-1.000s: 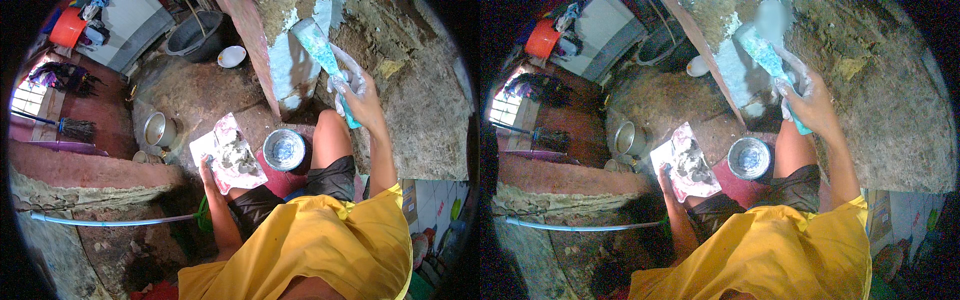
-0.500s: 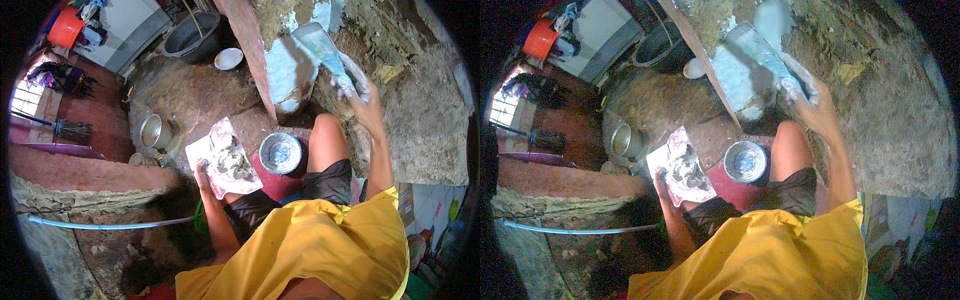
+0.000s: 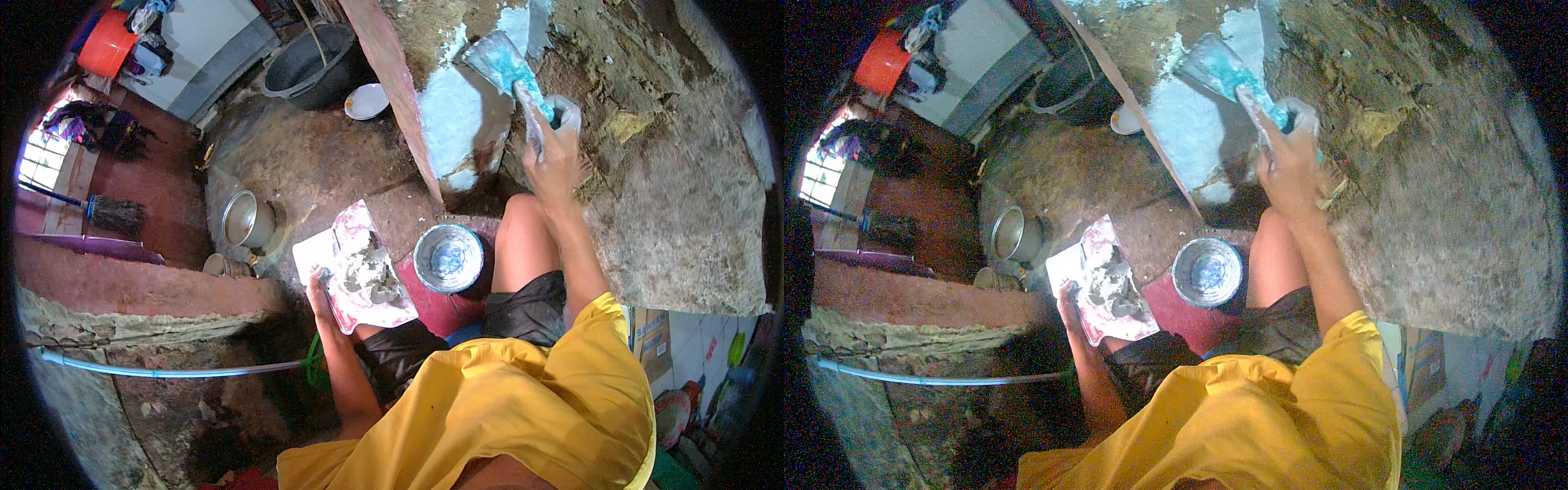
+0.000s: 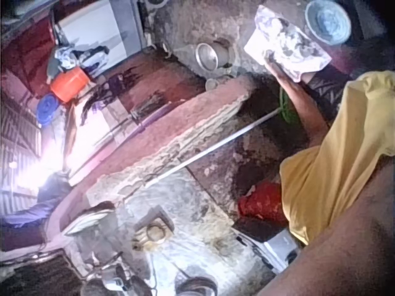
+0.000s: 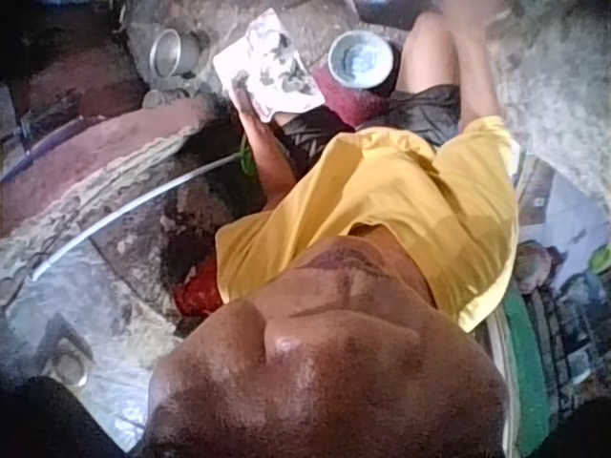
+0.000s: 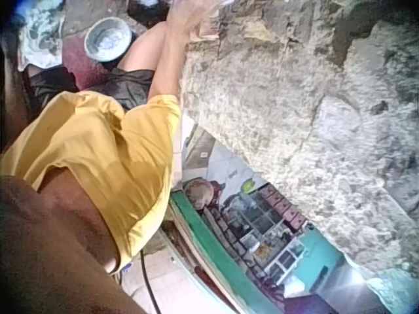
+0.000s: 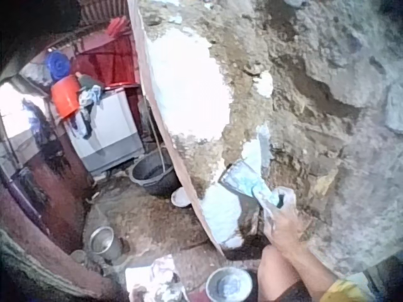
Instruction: The person applies patching compound to a hole in a wall using a putty knife, mixing the compound in a bowl and on a palette.
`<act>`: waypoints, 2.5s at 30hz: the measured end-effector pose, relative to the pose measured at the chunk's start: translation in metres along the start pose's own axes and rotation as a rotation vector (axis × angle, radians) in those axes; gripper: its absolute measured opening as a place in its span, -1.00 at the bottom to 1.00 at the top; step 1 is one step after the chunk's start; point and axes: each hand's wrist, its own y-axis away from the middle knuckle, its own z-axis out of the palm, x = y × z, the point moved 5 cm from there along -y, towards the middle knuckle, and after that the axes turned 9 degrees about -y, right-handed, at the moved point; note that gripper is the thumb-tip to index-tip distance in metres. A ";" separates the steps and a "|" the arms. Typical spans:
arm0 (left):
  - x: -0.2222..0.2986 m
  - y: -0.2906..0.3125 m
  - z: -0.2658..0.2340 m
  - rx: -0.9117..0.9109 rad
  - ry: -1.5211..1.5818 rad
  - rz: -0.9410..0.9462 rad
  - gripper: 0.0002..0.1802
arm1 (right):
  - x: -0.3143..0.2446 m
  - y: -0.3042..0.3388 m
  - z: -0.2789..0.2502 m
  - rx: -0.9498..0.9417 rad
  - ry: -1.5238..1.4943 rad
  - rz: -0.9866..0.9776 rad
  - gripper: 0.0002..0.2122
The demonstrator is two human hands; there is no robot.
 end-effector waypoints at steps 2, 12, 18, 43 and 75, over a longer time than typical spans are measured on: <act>0.000 -0.001 -0.008 0.015 -0.024 0.005 -0.64 | -0.001 0.004 0.009 -0.004 -0.052 0.009 -0.36; 0.010 0.016 0.020 -0.003 0.022 0.037 -0.65 | 0.012 0.015 0.032 0.053 -0.122 0.087 -0.43; 0.009 0.012 0.009 0.055 -0.066 0.098 -0.66 | 0.012 0.010 0.037 0.072 -0.163 0.097 -0.43; -0.007 -0.010 -0.024 0.043 -0.034 0.085 -0.67 | 0.017 0.013 0.048 0.063 -0.200 0.106 -0.49; 0.002 0.003 -0.005 0.027 -0.011 0.053 -0.67 | 0.009 0.017 0.045 0.128 -0.237 0.123 -0.52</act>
